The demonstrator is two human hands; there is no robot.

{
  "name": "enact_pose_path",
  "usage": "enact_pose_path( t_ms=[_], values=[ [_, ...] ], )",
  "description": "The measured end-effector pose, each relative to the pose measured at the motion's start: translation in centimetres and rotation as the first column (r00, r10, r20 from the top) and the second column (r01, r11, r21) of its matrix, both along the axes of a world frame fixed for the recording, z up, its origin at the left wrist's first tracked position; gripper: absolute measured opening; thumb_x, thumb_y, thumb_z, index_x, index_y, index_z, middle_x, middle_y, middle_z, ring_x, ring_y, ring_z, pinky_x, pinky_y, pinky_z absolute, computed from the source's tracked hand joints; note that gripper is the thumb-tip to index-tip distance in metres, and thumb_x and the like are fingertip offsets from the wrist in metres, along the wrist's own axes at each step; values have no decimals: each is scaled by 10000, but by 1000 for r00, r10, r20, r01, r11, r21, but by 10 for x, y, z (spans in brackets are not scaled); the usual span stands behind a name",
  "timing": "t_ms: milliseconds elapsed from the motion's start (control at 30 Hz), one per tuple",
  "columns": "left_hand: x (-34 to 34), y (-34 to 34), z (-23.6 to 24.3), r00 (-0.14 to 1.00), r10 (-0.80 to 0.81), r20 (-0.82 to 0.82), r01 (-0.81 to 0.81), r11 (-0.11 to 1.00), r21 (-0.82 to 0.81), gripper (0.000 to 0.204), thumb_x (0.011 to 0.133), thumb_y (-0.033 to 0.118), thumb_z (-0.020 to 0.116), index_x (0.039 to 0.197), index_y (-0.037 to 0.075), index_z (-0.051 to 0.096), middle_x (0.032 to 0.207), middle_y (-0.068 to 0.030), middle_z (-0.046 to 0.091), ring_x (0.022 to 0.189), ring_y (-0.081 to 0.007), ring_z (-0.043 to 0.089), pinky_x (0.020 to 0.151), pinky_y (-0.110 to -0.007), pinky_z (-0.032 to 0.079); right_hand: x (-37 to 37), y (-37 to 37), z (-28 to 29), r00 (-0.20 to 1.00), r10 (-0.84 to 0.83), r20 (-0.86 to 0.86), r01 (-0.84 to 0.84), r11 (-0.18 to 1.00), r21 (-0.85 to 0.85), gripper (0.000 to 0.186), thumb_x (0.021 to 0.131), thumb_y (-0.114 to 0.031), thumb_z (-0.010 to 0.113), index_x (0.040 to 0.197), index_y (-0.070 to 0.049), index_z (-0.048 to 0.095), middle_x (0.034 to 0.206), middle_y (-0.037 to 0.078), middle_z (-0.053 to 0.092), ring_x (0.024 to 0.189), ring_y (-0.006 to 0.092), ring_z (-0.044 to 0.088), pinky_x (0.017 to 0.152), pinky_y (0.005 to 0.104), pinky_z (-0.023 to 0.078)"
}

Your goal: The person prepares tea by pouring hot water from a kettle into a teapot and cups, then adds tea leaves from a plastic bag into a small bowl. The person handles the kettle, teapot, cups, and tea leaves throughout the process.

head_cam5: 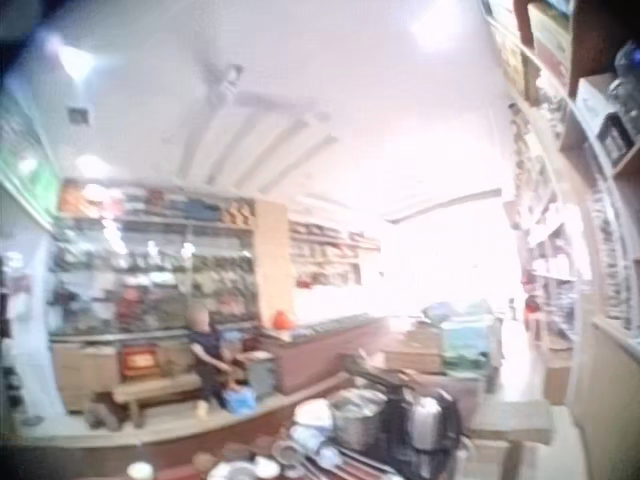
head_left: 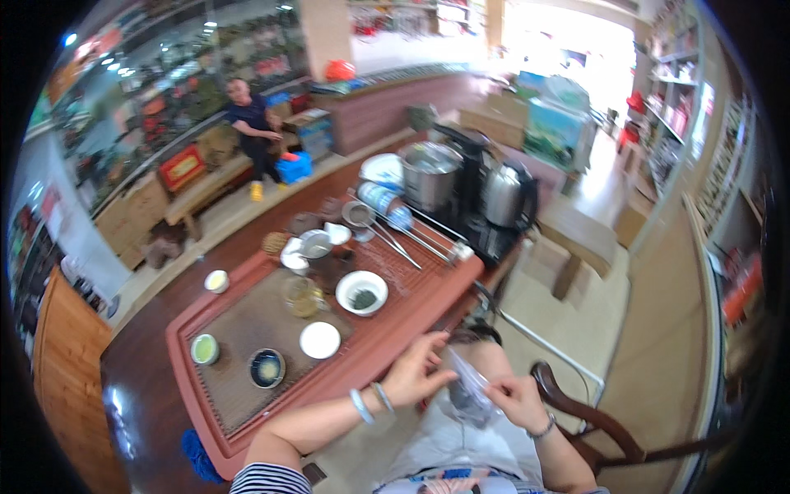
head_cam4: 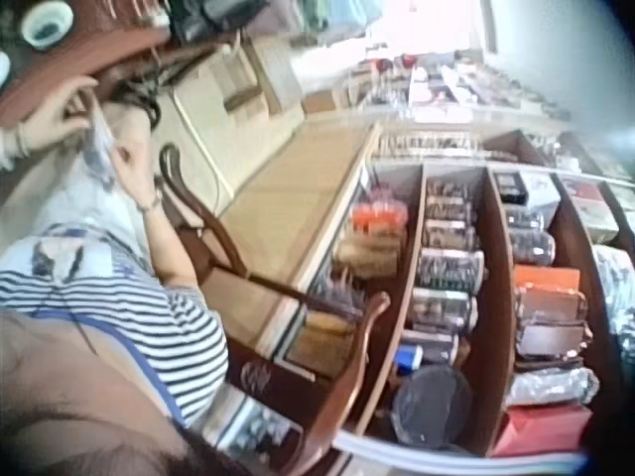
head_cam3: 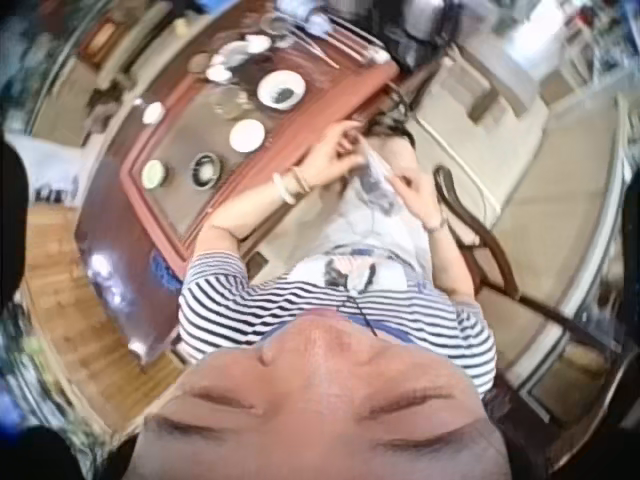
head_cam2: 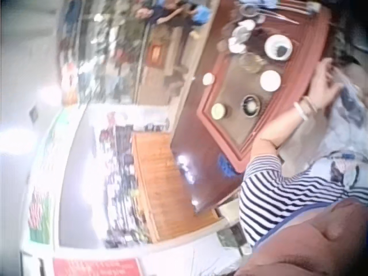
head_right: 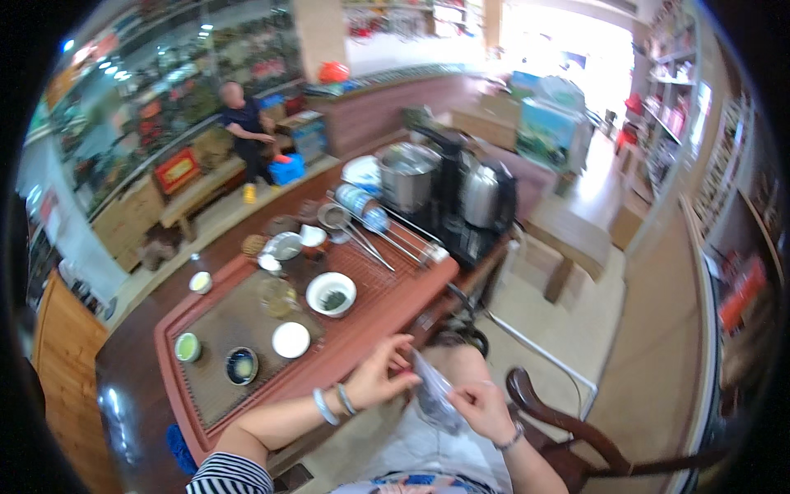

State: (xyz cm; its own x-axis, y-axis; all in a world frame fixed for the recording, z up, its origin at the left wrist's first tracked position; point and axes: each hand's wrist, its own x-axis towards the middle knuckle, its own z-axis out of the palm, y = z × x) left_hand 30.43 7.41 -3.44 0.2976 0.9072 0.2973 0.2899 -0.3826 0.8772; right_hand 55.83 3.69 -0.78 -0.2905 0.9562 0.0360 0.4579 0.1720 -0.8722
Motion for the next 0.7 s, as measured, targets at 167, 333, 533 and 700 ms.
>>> enact_pose_path(
  t_ms=[167, 333, 533, 700],
  values=[
    [5, -4, -17, 965, -256, -53, 251, 963, -94, 1205, 689, 325, 909, 1556, 76, 111, 1480, -169, 358, 1359, -281, 387, 1115, -425, 355, -3, 0, 12, 974, 69, -214, -80, 996, -42, 140, 884, -118, 711, 825, 10, 714, 638, -21, 612, 602, 33, 516, 531, 221, 405],
    [3, -16, 3, 867, -457, 198, 492, 848, -198, 1173, 667, 325, 917, 1541, 65, 180, 1488, -161, 371, 1373, -246, 373, 1161, -421, 284, 0, 8, 45, 896, 233, -379, -240, 970, 31, 126, 886, -101, 706, 849, 19, 714, 734, -2, 661, 657, 55, 569, 596, 226, 465],
    [12, -21, 12, 895, -284, 344, 430, 755, -495, 570, 864, 180, 770, 1329, 11, 487, 1241, -44, 612, 1147, -122, 553, 1004, -315, 456, 2, 20, 16, 642, -5, -766, -222, 956, -193, 379, 951, -208, 619, 1253, 17, 572, 1108, 38, 648, 1005, 101, 578, 883, 263, 460],
    [13, -15, 3, 973, -126, 193, 211, 822, -530, 512, 876, 215, 758, 1284, 12, 523, 1187, -75, 638, 1052, -134, 602, 933, -314, 497, 19, 5, -40, 935, 267, -231, -342, 850, -400, 819, 863, -386, 736, 1447, 24, 334, 1386, 156, 492, 1225, 238, 510, 1030, 359, 418]
  ],
)
